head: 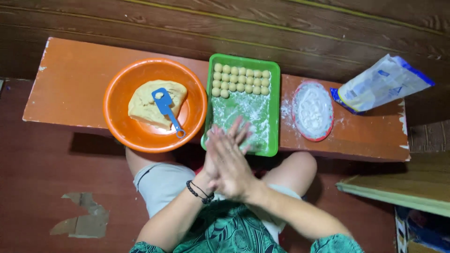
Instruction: The person sits on the floor and rolls small pieces of dough into balls using both hands. They place the finished dough balls onto a green tray and occasionally use a blue dough scraper to cut more dough from a larger mass in an orange bowl.
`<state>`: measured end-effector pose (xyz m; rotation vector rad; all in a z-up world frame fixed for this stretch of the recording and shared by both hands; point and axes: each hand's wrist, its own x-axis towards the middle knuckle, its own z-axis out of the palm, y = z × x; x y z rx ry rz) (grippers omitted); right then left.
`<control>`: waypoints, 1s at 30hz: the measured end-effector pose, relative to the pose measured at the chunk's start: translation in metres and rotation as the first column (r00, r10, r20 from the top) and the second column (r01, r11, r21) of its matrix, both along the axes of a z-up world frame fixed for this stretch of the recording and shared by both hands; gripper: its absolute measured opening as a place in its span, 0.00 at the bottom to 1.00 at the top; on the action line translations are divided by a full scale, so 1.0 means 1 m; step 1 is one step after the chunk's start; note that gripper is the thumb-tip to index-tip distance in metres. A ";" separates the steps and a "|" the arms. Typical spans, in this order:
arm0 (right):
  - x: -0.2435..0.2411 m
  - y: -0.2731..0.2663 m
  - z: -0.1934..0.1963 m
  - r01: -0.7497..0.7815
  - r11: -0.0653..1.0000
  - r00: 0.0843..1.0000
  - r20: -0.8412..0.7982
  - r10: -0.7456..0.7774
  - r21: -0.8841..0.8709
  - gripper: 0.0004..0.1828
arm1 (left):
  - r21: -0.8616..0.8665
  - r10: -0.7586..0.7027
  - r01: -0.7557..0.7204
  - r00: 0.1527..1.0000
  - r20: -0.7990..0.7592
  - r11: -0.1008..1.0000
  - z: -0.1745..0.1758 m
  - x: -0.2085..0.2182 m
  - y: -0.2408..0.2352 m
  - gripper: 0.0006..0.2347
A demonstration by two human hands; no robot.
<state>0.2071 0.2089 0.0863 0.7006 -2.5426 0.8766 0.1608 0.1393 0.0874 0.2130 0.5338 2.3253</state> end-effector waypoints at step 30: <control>-0.042 0.031 0.016 0.182 0.974 0.972 0.175 -0.157 -0.134 0.50 | -0.136 0.116 -0.066 0.911 0.396 0.988 0.073 -0.001 0.007 0.26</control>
